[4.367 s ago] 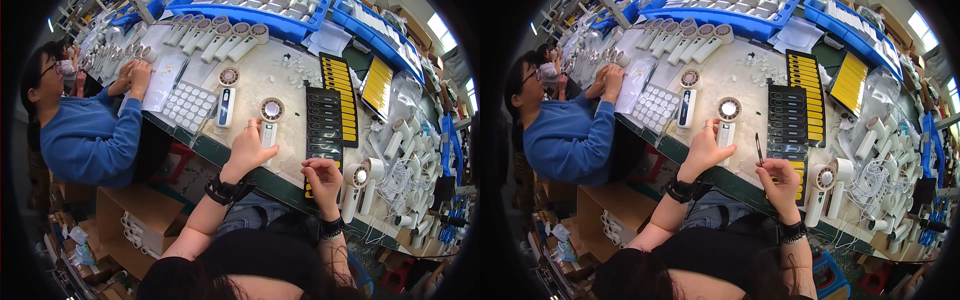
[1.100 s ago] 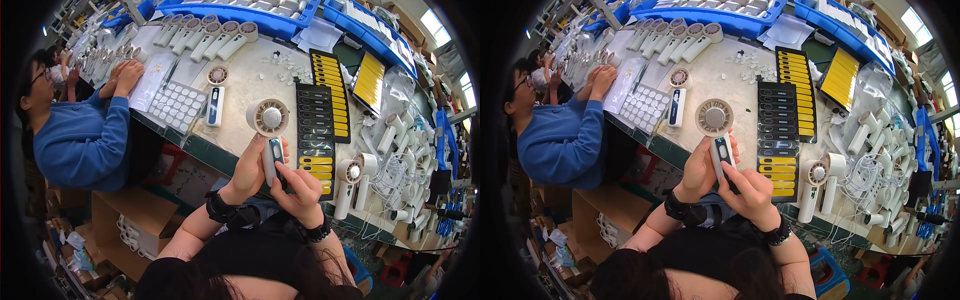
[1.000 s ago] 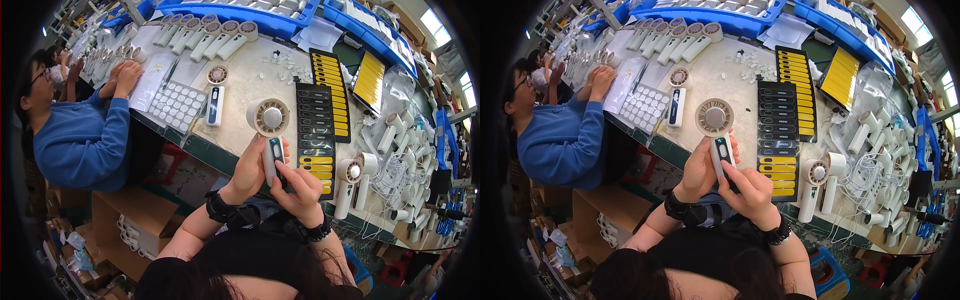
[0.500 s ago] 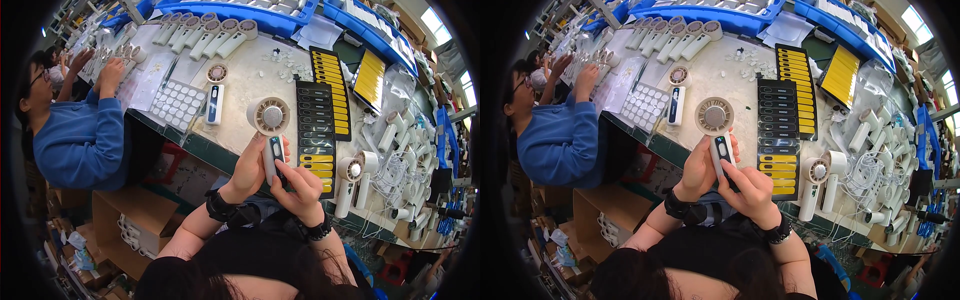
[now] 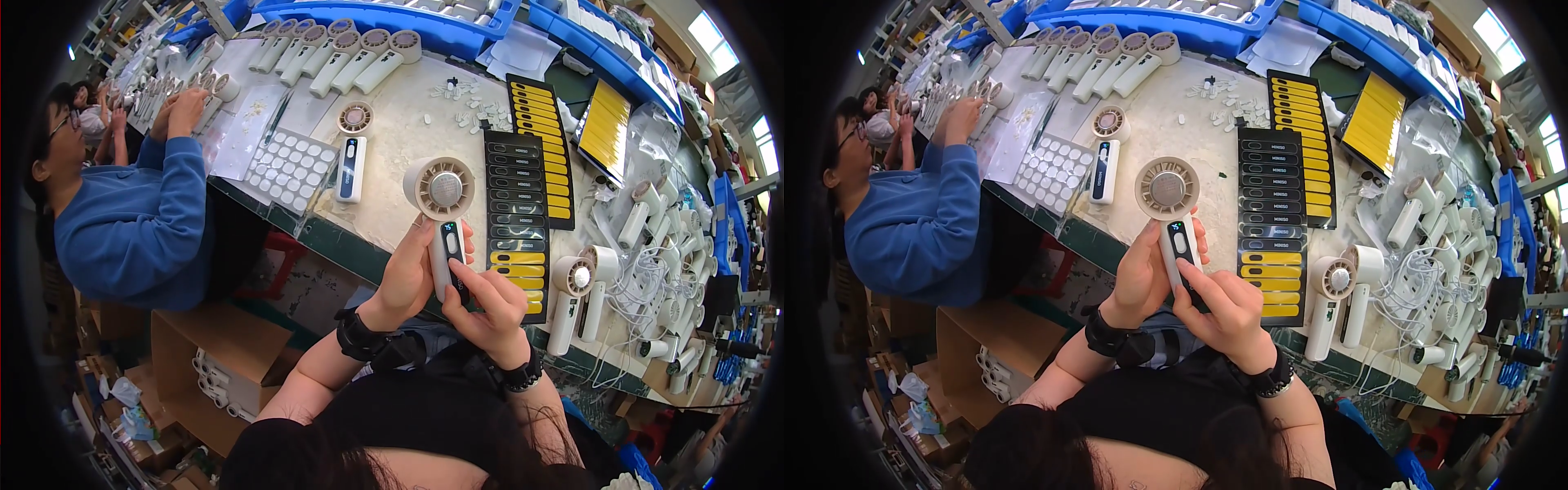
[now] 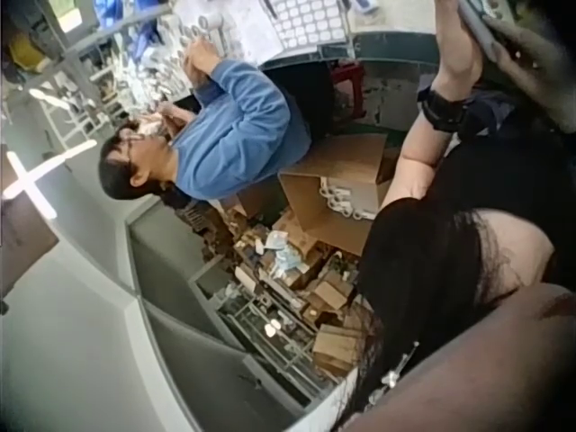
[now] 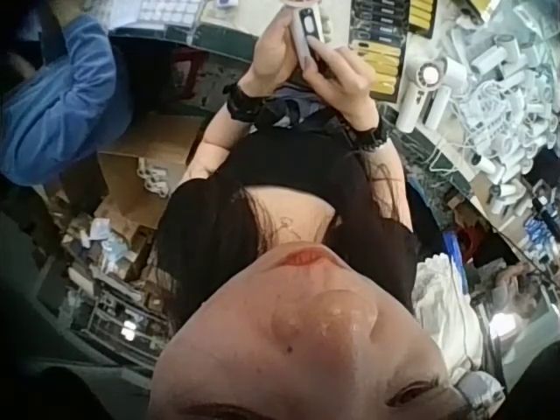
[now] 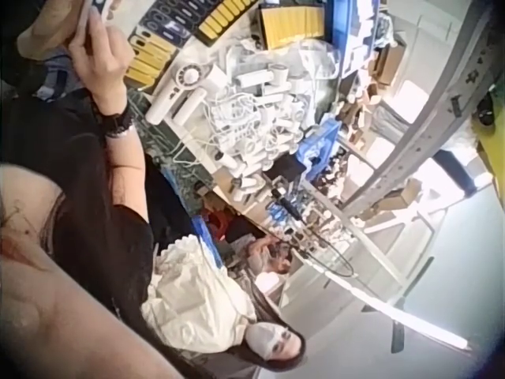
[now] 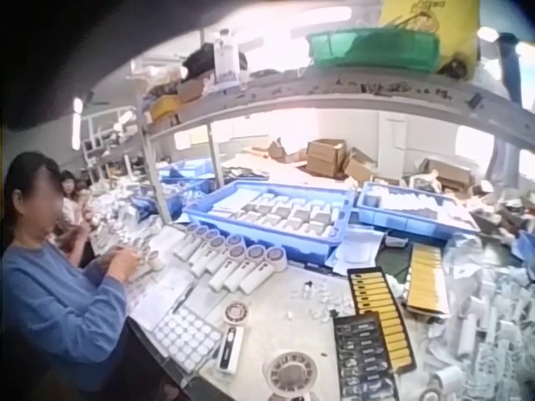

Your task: The person tests a handheld fan by pressing its button, peels a sticker from a sheet, and applies it to the fan. They then peel a label from a strip, press it onto the fan handle, and place the fan onto the table.

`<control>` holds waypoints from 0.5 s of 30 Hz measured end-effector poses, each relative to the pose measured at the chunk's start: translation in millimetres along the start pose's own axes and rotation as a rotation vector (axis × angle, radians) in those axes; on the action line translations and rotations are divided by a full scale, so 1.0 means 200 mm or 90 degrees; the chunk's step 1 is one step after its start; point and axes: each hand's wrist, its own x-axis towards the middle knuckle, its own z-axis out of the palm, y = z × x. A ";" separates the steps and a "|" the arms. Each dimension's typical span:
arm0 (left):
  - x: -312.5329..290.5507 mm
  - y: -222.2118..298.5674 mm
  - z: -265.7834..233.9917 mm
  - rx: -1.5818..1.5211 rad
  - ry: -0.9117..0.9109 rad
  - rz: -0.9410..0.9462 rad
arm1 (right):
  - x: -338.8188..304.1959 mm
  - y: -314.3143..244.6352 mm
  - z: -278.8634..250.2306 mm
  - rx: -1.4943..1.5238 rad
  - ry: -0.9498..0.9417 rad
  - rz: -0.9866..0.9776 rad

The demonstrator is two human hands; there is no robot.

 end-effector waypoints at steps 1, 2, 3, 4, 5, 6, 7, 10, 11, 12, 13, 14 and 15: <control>0.00 0.00 0.00 -0.001 -0.001 0.000 | 0.00 0.00 0.00 0.004 0.002 0.000; 0.00 0.00 0.00 -0.002 -0.002 0.000 | 0.00 0.01 0.00 0.007 0.004 0.000; 0.00 0.00 0.00 -0.001 -0.002 0.000 | 0.00 0.01 0.00 0.011 0.006 0.000; 0.00 0.00 0.00 0.002 -0.003 0.003 | 0.00 0.01 0.00 0.011 0.006 0.000; 0.00 0.00 0.00 0.006 -0.005 0.006 | 0.00 0.01 0.00 0.010 0.002 0.002; 0.00 -0.01 0.00 0.010 -0.007 0.009 | 0.00 0.01 0.00 0.008 -0.001 0.004; 0.00 -0.01 0.00 0.010 -0.007 0.009 | 0.00 0.01 0.00 0.007 -0.004 0.006; 0.00 -0.01 0.00 -0.001 -0.003 0.007 | -0.01 0.01 0.00 0.007 -0.005 0.004; 0.00 -0.01 0.00 0.000 -0.003 0.007 | -0.01 0.01 0.00 0.007 -0.006 0.003; 0.00 -0.01 0.00 0.004 -0.013 0.019 | -0.01 0.01 0.00 0.007 -0.006 0.003; -0.01 -0.01 -0.01 0.008 -0.022 0.032 | -0.01 0.01 0.00 0.008 -0.005 0.004; -0.01 -0.01 -0.01 0.012 -0.031 0.044 | -0.01 0.01 0.01 0.010 -0.005 0.005; -0.01 -0.02 -0.01 0.012 -0.032 0.044 | -0.01 0.01 0.01 0.011 -0.005 0.007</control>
